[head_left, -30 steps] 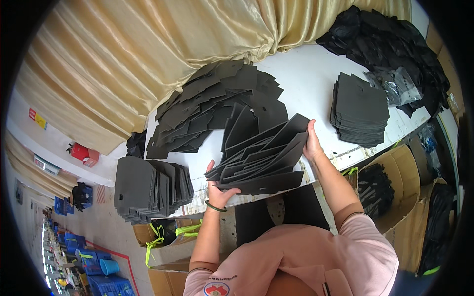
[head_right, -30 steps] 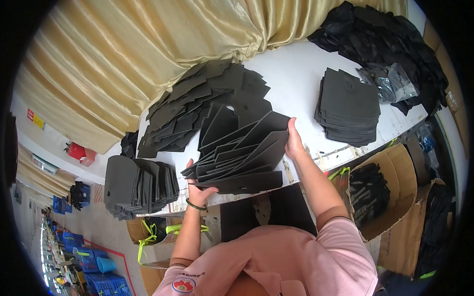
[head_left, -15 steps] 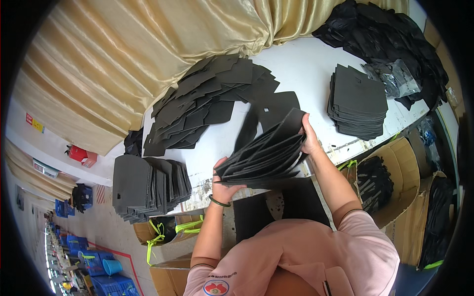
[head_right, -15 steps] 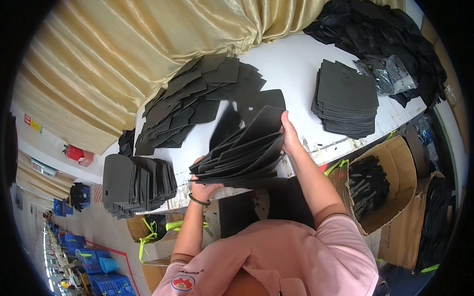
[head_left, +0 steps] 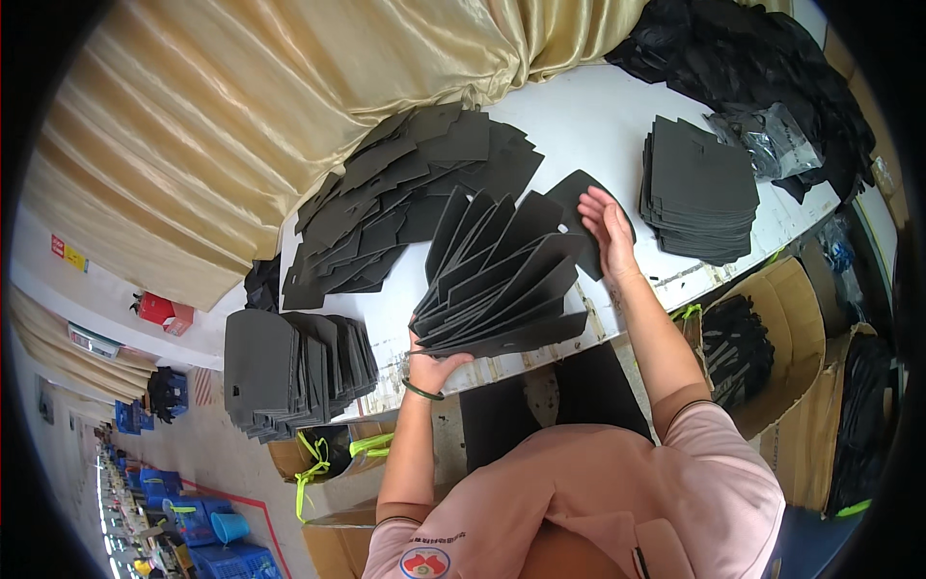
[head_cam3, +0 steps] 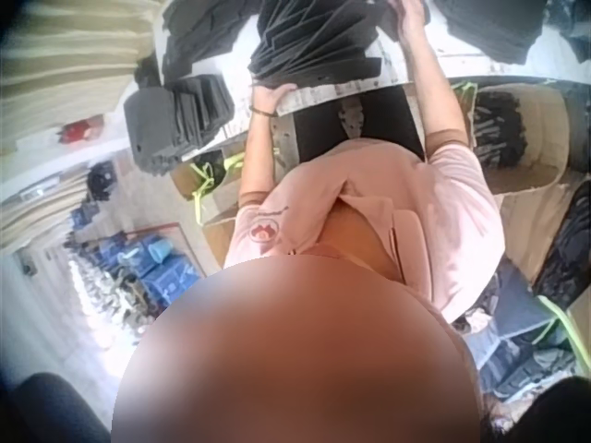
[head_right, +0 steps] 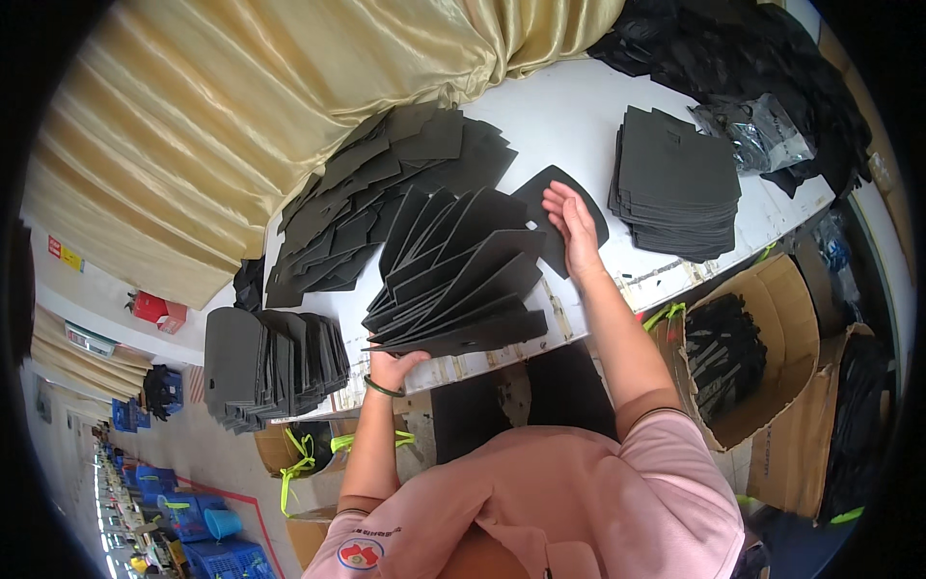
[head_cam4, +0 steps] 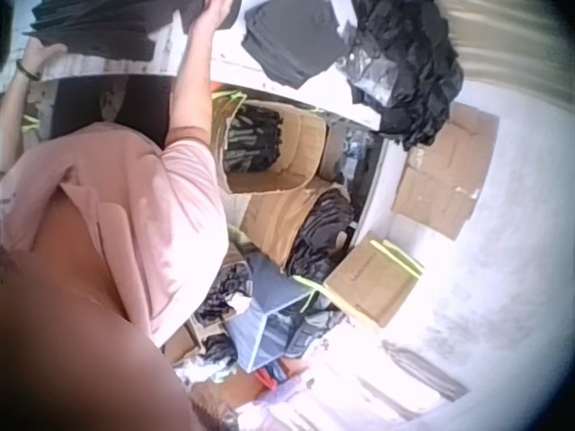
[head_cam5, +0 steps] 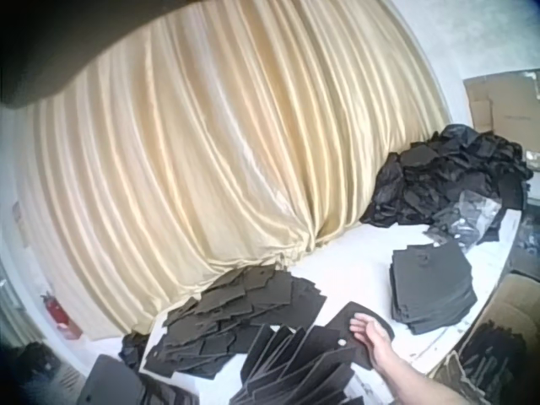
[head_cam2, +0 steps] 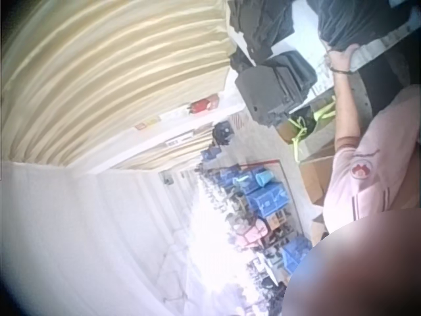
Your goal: Organizing and stacking black foam pads on a workbench.
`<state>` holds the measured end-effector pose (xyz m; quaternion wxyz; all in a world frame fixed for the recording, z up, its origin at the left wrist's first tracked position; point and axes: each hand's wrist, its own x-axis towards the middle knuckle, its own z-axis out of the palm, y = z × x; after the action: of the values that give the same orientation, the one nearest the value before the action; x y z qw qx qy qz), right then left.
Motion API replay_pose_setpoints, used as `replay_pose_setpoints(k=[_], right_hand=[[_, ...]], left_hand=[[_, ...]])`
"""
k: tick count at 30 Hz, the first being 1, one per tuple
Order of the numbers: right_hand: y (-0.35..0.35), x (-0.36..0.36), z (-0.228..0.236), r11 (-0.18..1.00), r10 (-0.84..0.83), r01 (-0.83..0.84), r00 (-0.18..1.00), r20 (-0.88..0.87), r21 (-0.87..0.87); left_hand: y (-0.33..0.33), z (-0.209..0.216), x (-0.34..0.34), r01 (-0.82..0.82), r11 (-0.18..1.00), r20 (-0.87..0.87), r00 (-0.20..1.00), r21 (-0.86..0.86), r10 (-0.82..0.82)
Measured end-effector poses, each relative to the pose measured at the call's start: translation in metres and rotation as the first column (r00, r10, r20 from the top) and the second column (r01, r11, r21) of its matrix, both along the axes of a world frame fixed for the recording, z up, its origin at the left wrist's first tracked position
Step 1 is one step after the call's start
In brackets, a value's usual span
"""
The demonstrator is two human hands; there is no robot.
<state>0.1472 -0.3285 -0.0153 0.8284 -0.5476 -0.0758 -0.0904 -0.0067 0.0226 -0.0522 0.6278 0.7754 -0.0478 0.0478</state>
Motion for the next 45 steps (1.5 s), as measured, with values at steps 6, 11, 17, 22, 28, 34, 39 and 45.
replay_pose_setpoints(k=[6, 11, 17, 22, 28, 34, 39, 45], right_hand=[[0.018, -0.048, 0.134, 0.551, 0.310, 0.335, 0.768, 0.560, -0.764], [0.032, -0.063, 0.124, 0.255, 0.521, 0.330, 0.745, 0.416, -0.909], [0.005, -0.063, 0.110, 0.164, 0.375, 0.334, 0.850, 0.371, -0.928], [0.000, -0.058, 0.102, 0.305, 0.493, 0.239, 0.789, 0.367, -0.922], [0.002, -0.057, 0.094, 0.406, 0.457, 0.130, 0.828, 0.324, -0.905], [0.026, -0.083, 0.135, 0.347, 0.537, 0.156, 0.775, 0.333, -0.925], [0.057, -0.095, 0.124, 0.124, 0.722, 0.196, 0.655, 0.224, -0.973], [0.061, -0.071, 0.131, 0.064, 0.656, 0.279, 0.712, 0.251, -0.958]], left_hand=[[-0.006, 0.008, 0.002, -0.011, 0.997, 0.087, 0.996, 0.083, 0.004], [-0.034, 0.040, 0.000, 0.000, 1.000, 0.096, 0.995, -0.026, 0.003], [-0.033, 0.043, 0.003, 0.018, 0.998, 0.143, 0.989, 0.058, -0.026], [-0.043, 0.045, 0.004, 0.024, 0.993, 0.117, 0.993, -0.119, -0.010], [-0.025, 0.007, 0.007, -0.081, 0.997, 0.023, 0.996, 0.005, 0.081], [-0.028, 0.011, 0.006, -0.046, 0.999, 0.021, 0.999, -0.029, 0.046], [-0.049, 0.035, 0.005, 0.041, 0.982, -0.015, 0.999, -0.183, -0.044], [-0.030, 0.014, 0.010, 0.041, 0.998, 0.053, 0.998, 0.046, -0.044]])
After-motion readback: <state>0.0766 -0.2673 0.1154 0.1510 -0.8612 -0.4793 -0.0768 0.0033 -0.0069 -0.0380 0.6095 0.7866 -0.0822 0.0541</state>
